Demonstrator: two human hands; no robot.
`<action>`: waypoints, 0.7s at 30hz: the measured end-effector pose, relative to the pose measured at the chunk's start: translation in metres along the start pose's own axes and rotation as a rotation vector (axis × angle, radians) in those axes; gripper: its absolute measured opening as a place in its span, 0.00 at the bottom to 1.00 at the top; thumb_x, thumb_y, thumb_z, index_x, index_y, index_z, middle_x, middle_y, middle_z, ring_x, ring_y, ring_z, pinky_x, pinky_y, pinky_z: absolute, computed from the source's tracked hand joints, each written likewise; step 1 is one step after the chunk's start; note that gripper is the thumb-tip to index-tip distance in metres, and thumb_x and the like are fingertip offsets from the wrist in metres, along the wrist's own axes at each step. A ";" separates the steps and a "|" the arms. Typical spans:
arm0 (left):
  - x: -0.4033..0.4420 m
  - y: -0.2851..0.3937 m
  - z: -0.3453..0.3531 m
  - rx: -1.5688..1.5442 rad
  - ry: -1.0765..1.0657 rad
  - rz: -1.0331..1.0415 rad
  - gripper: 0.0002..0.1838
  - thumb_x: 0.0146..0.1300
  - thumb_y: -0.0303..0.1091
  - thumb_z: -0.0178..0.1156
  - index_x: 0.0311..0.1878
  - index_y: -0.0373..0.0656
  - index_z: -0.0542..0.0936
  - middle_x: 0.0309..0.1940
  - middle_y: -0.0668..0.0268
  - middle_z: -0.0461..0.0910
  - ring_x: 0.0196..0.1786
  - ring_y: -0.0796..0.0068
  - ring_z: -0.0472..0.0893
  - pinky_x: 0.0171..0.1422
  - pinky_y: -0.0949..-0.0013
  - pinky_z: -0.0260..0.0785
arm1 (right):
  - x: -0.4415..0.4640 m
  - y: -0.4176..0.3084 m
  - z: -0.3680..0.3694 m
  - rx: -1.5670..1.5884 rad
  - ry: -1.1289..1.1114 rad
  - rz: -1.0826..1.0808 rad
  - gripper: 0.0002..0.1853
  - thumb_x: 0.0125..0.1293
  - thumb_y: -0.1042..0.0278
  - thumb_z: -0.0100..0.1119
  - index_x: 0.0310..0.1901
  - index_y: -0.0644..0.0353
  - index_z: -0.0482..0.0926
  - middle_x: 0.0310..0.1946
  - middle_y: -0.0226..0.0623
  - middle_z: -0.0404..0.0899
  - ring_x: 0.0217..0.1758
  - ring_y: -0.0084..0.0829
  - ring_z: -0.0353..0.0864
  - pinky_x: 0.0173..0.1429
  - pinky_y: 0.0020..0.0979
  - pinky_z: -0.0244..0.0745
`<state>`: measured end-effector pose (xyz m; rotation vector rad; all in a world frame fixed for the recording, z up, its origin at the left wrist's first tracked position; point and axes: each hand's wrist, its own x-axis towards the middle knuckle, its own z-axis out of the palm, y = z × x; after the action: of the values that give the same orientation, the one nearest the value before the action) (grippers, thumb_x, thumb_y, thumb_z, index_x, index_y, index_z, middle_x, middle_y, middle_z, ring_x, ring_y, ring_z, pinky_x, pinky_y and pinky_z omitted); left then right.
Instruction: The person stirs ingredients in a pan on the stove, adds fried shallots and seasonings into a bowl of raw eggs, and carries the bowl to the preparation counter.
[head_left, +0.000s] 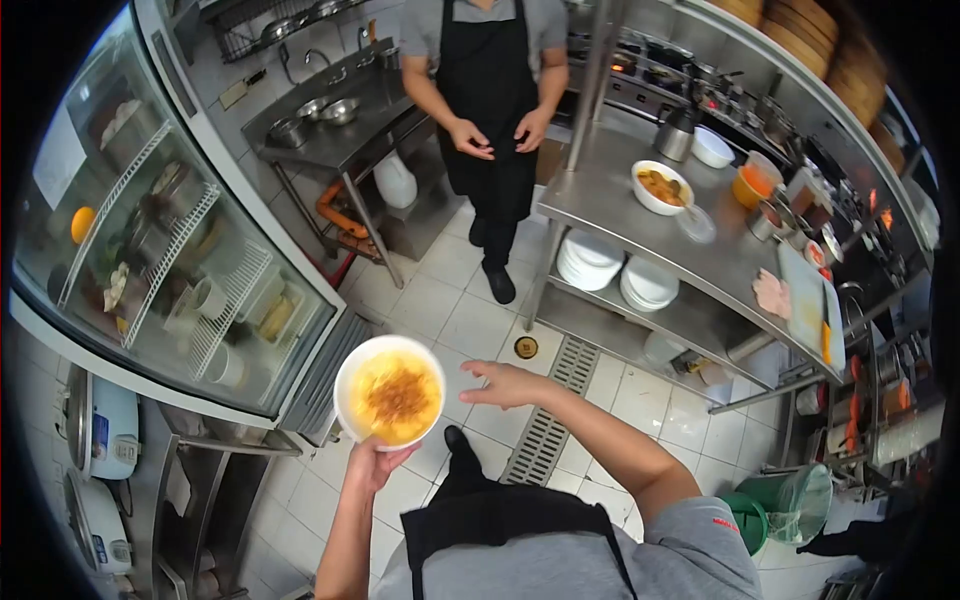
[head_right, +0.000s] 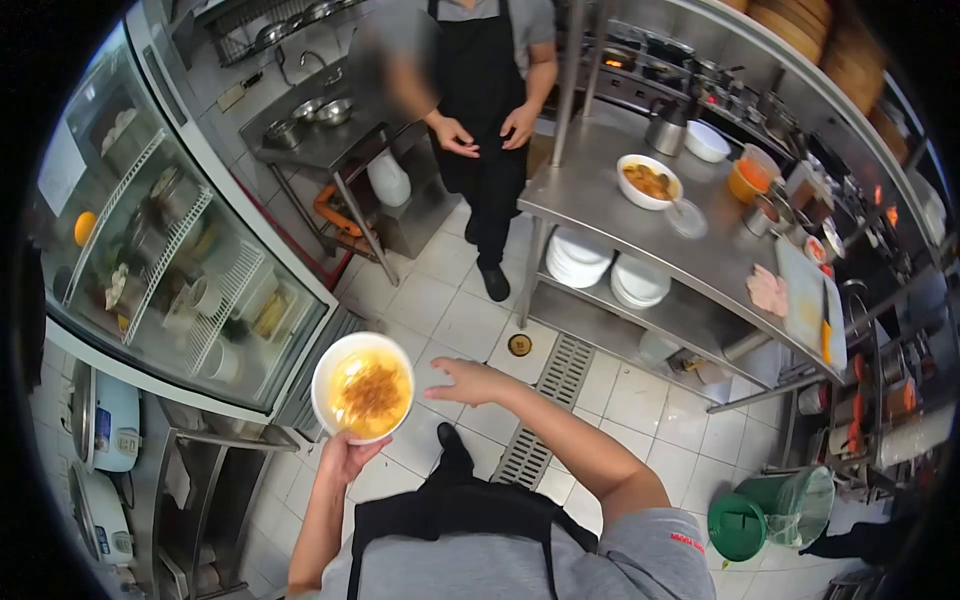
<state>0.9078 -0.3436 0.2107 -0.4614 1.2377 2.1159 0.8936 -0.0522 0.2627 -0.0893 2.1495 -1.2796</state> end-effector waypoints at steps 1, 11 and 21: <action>0.020 0.016 0.006 0.008 -0.019 -0.040 0.25 0.57 0.25 0.40 0.59 0.24 0.59 0.48 0.40 0.73 0.47 0.45 0.78 0.51 0.62 0.76 | 0.021 0.009 0.000 0.117 0.036 0.016 0.43 0.58 0.39 0.55 0.66 0.58 0.52 0.62 0.50 0.59 0.58 0.43 0.69 0.46 0.36 0.76; 0.218 0.154 0.057 0.126 -0.286 -0.134 0.27 0.56 0.26 0.42 0.60 0.27 0.57 0.52 0.43 0.71 0.48 0.46 0.78 0.55 0.60 0.74 | 0.202 0.003 -0.096 1.196 0.126 -0.021 0.38 0.61 0.31 0.42 0.66 0.36 0.42 0.67 0.34 0.51 0.65 0.45 0.60 0.54 0.59 0.63; 0.328 0.249 0.059 0.330 -0.138 -0.170 0.31 0.58 0.40 0.50 0.64 0.43 0.56 0.59 0.56 0.66 0.55 0.53 0.74 0.55 0.44 0.68 | 0.336 -0.023 -0.181 1.077 0.401 -0.021 0.29 0.68 0.41 0.37 0.64 0.49 0.53 0.53 0.43 0.70 0.47 0.39 0.79 0.34 0.47 0.82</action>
<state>0.4994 -0.2675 0.2098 -0.2597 1.3819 1.7302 0.5203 -0.0455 0.1809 0.6288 1.4493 -2.4306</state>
